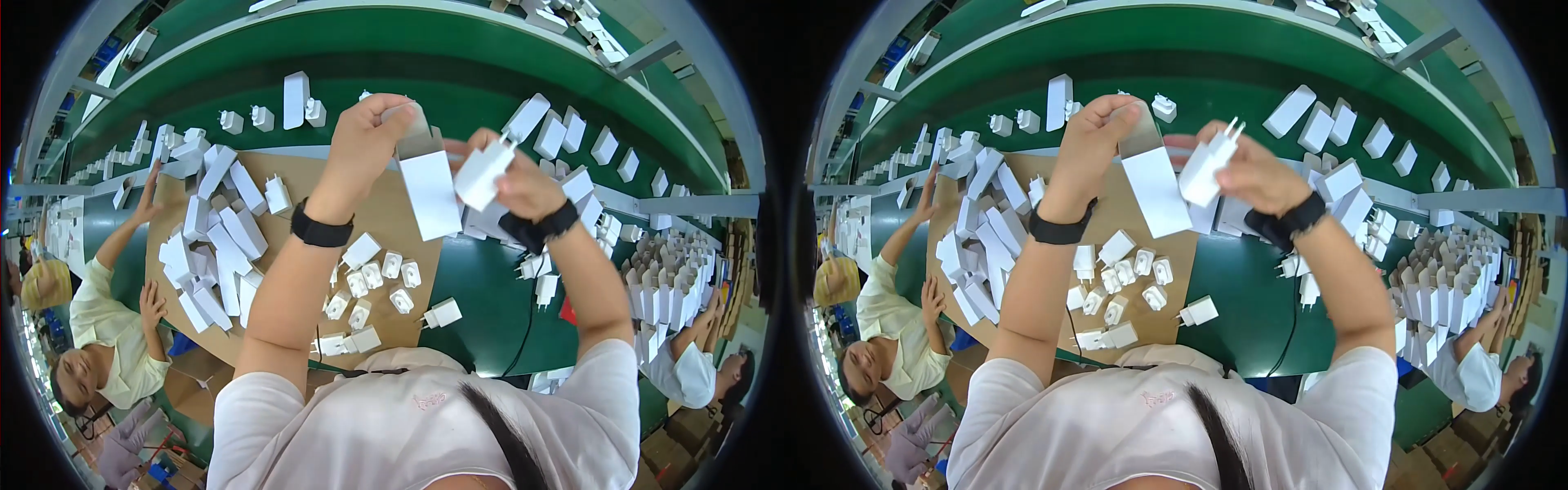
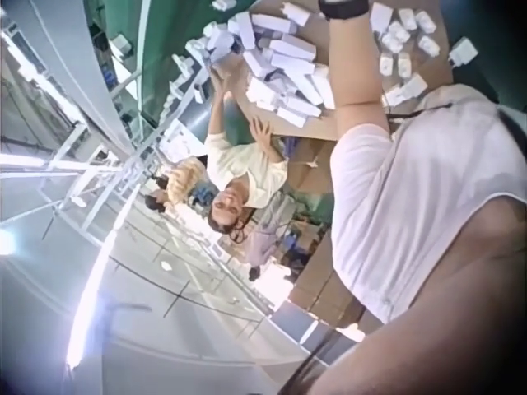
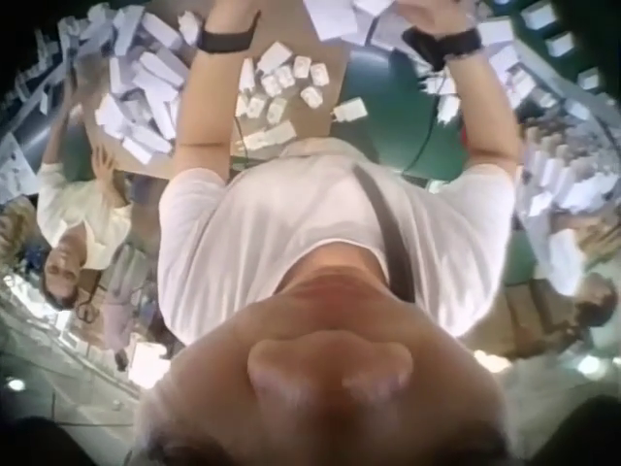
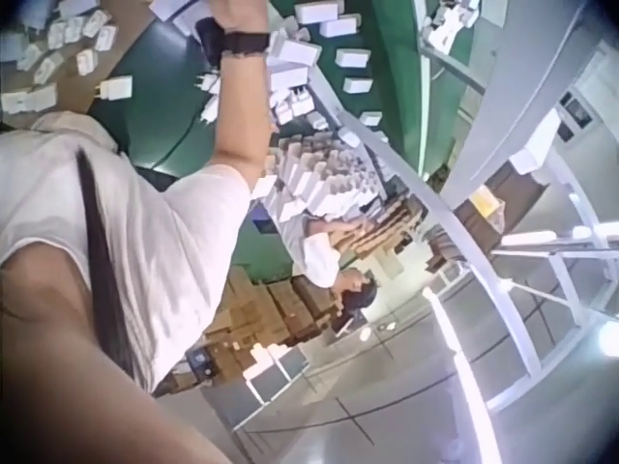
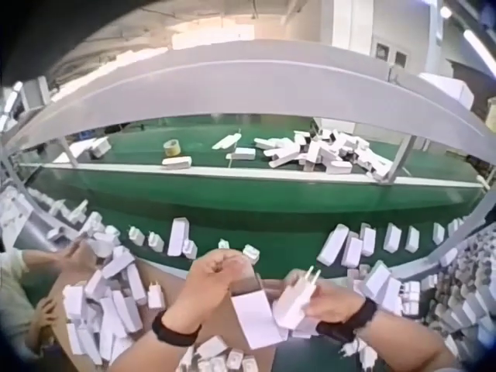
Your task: The person packages power adapters by hand, picking up a white box, inserting an adapter into it, and folding the box flaps closed. The person then places the packaged adapter onto a green conveyor belt and repeats the process.
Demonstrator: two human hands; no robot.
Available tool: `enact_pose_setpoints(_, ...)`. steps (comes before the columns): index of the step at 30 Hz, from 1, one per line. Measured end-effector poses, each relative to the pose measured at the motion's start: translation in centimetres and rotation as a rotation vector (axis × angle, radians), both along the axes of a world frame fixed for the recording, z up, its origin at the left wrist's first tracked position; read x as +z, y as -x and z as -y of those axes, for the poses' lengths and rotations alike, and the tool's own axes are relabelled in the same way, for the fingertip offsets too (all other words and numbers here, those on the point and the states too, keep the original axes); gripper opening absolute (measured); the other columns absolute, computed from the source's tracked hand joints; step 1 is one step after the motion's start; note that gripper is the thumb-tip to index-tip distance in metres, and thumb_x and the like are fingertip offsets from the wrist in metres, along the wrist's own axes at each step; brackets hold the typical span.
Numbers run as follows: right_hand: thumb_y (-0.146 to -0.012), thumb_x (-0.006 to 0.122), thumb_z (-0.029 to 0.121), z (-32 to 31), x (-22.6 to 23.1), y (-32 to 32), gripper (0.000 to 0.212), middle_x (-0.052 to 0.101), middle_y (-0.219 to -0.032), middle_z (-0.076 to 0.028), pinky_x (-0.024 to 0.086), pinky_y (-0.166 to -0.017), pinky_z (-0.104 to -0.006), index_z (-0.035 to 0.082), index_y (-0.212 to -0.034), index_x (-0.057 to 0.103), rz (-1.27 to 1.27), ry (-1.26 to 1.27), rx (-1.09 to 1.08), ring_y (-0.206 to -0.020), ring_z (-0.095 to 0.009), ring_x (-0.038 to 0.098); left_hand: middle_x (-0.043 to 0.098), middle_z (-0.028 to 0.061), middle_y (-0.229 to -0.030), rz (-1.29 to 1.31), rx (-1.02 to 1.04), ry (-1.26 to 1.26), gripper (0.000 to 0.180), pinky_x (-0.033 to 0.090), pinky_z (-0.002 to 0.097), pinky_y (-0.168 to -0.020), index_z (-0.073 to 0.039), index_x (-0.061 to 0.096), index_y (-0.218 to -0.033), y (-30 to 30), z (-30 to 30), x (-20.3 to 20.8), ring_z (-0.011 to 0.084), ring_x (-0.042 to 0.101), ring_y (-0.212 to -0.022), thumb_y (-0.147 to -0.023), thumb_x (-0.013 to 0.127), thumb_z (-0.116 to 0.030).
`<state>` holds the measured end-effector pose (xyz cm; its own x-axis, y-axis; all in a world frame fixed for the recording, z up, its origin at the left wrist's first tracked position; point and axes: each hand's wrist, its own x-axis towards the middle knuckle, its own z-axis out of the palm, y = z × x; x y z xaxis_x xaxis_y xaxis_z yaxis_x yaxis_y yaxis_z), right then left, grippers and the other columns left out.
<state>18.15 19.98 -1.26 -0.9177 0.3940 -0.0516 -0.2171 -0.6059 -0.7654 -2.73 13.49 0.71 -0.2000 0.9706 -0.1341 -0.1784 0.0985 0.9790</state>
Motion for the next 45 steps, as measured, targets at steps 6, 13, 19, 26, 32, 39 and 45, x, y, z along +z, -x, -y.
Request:
enact_pose_setpoints(6, -0.067, 0.076, 0.018, 7.8, 0.9, 1.2, 0.049, 0.052, -0.101, -0.003, 0.047, -0.075, -0.0293, 0.009, -0.103, 0.045, 0.212, -0.166, -0.199, -0.088, -0.014, 0.055, 0.057, 0.0009, -0.068, -0.041, 0.507, -0.075, 0.014, 0.034, 0.0221, -0.048, -0.003, 0.054, -0.088, -3.4, 2.1, -0.1, 0.0048, 0.046, -0.056, -0.086, 0.059, -0.016)
enact_pose_setpoints(13, -0.070, 0.066, 0.007, 9.2, 0.3, 0.8, 0.042, 0.052, -0.096, 0.000, 0.041, -0.078, -0.0238, 0.007, -0.107, 0.046, 0.327, -0.223, -0.625, -0.088, -0.010, 0.050, 0.061, 0.0177, -0.090, -0.295, -0.090, -0.009, 0.060, 0.045, 0.0373, -0.075, 0.006, 0.049, -0.105, -5.0, 5.5, -1.5, 0.0320, 0.058, -0.087, -0.089, 0.042, -0.052)
enact_pose_setpoints(19, -0.065, 0.074, 0.010, 8.5, 3.4, -1.4, 0.046, 0.054, -0.103, -0.003, 0.045, -0.079, -0.0273, 0.007, -0.102, 0.047, 0.317, -0.312, -0.228, -0.086, -0.012, 0.055, 0.052, 0.0153, -0.110, 0.082, -0.240, -0.096, 0.089, 0.045, 0.0322, -0.084, 0.006, 0.029, -0.127, -4.1, 7.2, -3.5, 0.0215, 0.054, -0.100, -0.068, 0.077, -0.038)
enact_pose_setpoints(26, -0.066, 0.074, 0.005, 6.3, 7.9, -3.7, 0.044, 0.062, -0.093, -0.011, 0.051, -0.062, -0.0247, 0.003, -0.101, 0.046, 0.391, -0.483, -0.583, -0.080, -0.015, 0.060, 0.057, 0.0128, -0.103, -0.187, -0.091, -0.030, 0.051, 0.047, 0.0296, -0.074, 0.004, 0.045, -0.118, -4.0, 9.4, -0.6, 0.0181, 0.058, -0.090, -0.075, 0.068, -0.013)
enact_pose_setpoints(32, -0.067, 0.075, 0.005, 7.0, 9.4, -4.3, 0.029, 0.062, -0.083, -0.003, 0.043, -0.057, -0.0228, 0.003, -0.093, 0.063, 0.709, -1.266, -0.572, -0.070, -0.010, 0.056, 0.056, 0.0167, -0.104, -0.650, -0.040, -0.226, 0.042, 0.045, 0.0333, -0.078, -0.003, 0.048, -0.118, -5.1, 9.8, -0.7, 0.0285, 0.056, -0.091, -0.079, 0.063, -0.011)
enact_pose_setpoints(39, -0.063, 0.076, 0.004, 6.2, 9.2, -3.5, 0.029, 0.061, -0.087, -0.009, 0.045, -0.060, -0.0274, 0.004, -0.089, 0.064, 0.488, -1.470, -0.479, -0.072, -0.022, 0.055, 0.056, 0.0148, -0.108, -0.367, -0.184, -0.071, 0.046, 0.045, 0.0329, -0.081, -0.003, 0.046, -0.120, -6.2, 9.1, -1.2, 0.0238, 0.057, -0.095, -0.078, 0.064, -0.007)
enact_pose_setpoints(45, -0.064, 0.073, 0.001, 4.9, 7.7, -3.1, 0.023, 0.063, -0.107, -0.009, 0.047, -0.077, -0.0307, 0.003, -0.085, 0.063, 0.313, -1.335, -0.441, -0.097, -0.024, 0.056, 0.058, 0.0136, -0.103, -0.272, -0.157, -0.123, 0.051, 0.046, 0.0297, -0.082, 0.002, 0.044, -0.122, -6.6, 8.8, -2.5, 0.0207, 0.057, -0.092, -0.077, 0.066, -0.007)
